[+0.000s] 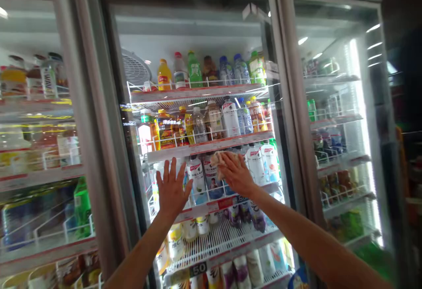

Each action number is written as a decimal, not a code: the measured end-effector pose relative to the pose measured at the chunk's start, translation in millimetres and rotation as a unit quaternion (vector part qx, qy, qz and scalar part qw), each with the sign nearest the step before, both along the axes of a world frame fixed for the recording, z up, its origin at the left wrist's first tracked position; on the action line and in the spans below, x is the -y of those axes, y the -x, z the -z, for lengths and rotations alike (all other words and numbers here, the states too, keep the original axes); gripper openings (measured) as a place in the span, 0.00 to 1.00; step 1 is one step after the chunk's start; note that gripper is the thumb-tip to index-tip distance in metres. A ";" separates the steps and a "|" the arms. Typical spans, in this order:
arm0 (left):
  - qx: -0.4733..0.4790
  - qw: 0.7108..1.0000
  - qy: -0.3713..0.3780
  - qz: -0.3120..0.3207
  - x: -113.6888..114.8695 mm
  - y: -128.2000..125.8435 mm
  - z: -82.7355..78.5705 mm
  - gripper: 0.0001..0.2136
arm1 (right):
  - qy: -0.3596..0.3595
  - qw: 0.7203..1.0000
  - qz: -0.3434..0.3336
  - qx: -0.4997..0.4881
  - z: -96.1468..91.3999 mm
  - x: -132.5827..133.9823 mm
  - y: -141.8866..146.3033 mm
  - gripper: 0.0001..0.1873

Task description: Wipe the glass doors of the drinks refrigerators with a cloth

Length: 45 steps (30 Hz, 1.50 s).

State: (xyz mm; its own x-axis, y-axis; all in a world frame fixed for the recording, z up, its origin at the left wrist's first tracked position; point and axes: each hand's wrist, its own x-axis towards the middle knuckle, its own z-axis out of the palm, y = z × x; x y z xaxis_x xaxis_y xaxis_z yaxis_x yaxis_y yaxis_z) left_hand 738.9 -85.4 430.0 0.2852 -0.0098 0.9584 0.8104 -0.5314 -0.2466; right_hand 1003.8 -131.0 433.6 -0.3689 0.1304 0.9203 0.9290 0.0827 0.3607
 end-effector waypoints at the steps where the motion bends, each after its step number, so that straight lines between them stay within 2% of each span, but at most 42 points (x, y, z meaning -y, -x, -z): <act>1: 0.000 1.000 0.000 0.002 -0.1 0.8 0.4 0.29 | 0.004 1.000 0.004 0.007 -2.2 1.5 -3.0 0.24; 3: 0.000 1.000 0.004 0.007 0.4 1.6 0.3 0.28 | -0.048 0.992 0.034 -0.108 -18.1 2.7 -19.7 0.24; 5: 0.012 1.000 0.003 0.021 3.0 -2.4 -2.4 0.28 | -0.121 0.957 0.049 -0.259 -39.4 0.1 -32.9 0.25; 6: 0.018 0.999 -0.001 0.040 5.5 -7.6 -5.2 0.28 | -0.136 0.946 0.041 -0.290 -47.8 -2.1 -32.5 0.25; 8: 0.024 0.994 -0.003 0.109 12.9 -25.9 -13.7 0.28 | -0.113 0.963 -0.004 -0.245 -55.1 -6.4 -15.6 0.25; 10: 0.021 0.978 0.016 0.208 22.1 -53.7 -24.0 0.27 | -0.051 0.985 -0.061 -0.151 -50.2 -7.4 12.0 0.26; 12: 0.031 0.954 0.051 0.294 30.0 -86.6 -32.9 0.25 | -0.008 0.988 -0.122 -0.093 -39.6 -3.1 31.1 0.27; 14: 0.053 0.938 0.070 0.334 34.3 -119.9 -38.8 0.24 | 0.013 0.981 -0.186 -0.049 -30.0 6.2 28.6 0.30; 15: 0.062 0.939 0.065 0.333 35.0 -135.8 -40.9 0.24 | 0.021 0.978 -0.208 -0.018 -26.9 11.7 18.7 0.31; 17: 0.082 0.954 0.035 0.287 34.8 -165.3 -45.0 0.24 | 0.032 0.977 -0.208 0.046 -25.6 21.9 -12.9 0.34; 19: 0.096 0.974 0.000 0.205 33.7 -189.7 -51.3 0.22 | 0.007 0.986 -0.156 0.053 -31.7 27.7 -49.9 0.34; 21: 0.097 0.987 -0.030 0.127 31.3 -202.2 -60.7 0.19 | -0.044 0.995 -0.091 0.000 -43.6 27.6 -81.7 0.33; 23: 0.077 0.992 -0.060 0.075 25.2 -193.1 -72.5 0.15 | -0.085 0.994 -0.046 -0.053 -56.5 23.0 -103.0 0.32; 24: 0.067 0.994 -0.072 0.055 20.2 -178.5 -79.0 0.13 | -0.092 0.993 -0.033 -0.061 -61.6 20.0 -109.9 0.32; 26: 0.074 0.994 -0.081 0.018 7.4 -132.4 -92.8 0.11 | -0.090 0.994 -0.025 -0.058 -66.8 14.3 -117.8 0.32; 28: 0.153 0.986 -0.069 -0.021 -4.5 -80.6 -107.9 0.12 | -0.085 0.994 -0.028 -0.058 -66.3 10.5 -120.6 0.32; 30: 0.267 0.960 -0.062 -0.049 -10.0 -50.3 -121.8 0.17 | -0.087 0.993 -0.036 -0.066 -62.8 8.9 -120.5 0.31; 31: 0.289 0.954 -0.063 -0.054 -9.7 -49.8 -126.7 0.19 | -0.088 0.993 -0.041 -0.072 -60.9 8.7 -119.8 0.31; 32: 0.286 0.954 -0.067 -0.055 -7.5 -59.9 -129.5 0.20 | -0.088 0.992 -0.044 -0.080 -59.3 8.8 -119.1 0.31; 34: 0.201 0.975 -0.084 -0.045 -0.4 -103.3 -127.9 0.20 | -0.092 0.990 -0.047 -0.101 -57.1 9.4 -117.6 0.30; 35: 0.142 0.985 -0.096 -0.036 3.3 -128.9 -124.6 0.20 | -0.096 0.988 -0.045 -0.112 -56.6 9.7 -117.1 0.30; 36: 0.043 0.992 -0.119 -0.014 6.5 -150.9 -121.2 0.21 | -0.102 0.987 -0.041 -0.118 -56.7 9.9 -117.0 0.30; 37: -0.029 0.990 -0.139 0.002 8.5 -165.2 -119.0 0.21 | -0.110 0.986 -0.035 -0.121 -57.4 10.1 -117.3 0.31; 38: -0.074 0.986 -0.149 0.010 9.2 -169.2 -119.3 0.21 | -0.115 0.985 -0.029 -0.124 -58.8 10.2 -118.0 0.31; 39: -0.092 0.984 -0.153 0.015 8.0 -162.1 -122.8 0.21 | -0.119 0.985 -0.021 -0.122 -60.9 10.1 -119.1 0.31; 41: -0.025 0.990 -0.136 0.006 0.3 -121.6 -139.4 0.20 | -0.123 0.986 0.000 -0.110 -66.9 9.9 -122.5 0.31; 43: 0.141 0.985 -0.103 -0.006 -11.5 -72.9 -162.1 0.20 | -0.131 0.986 0.023 -0.101 -73.9 9.4 -126.4 0.30; 45: 0.283 0.955 -0.089 -0.012 -20.4 -50.7 -178.0 0.21 | -0.140 0.984 0.044 -0.101 -79.4 8.8 -129.7 0.30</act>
State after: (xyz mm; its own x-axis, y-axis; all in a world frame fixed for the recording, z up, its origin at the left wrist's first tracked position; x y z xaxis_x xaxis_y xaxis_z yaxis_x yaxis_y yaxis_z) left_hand 789.6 -65.0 607.9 -0.2761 -0.1867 0.9428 0.8523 -0.5010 0.1504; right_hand 1133.6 -139.7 512.9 -0.1738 -0.1151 0.9780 0.9831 -0.0776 0.1656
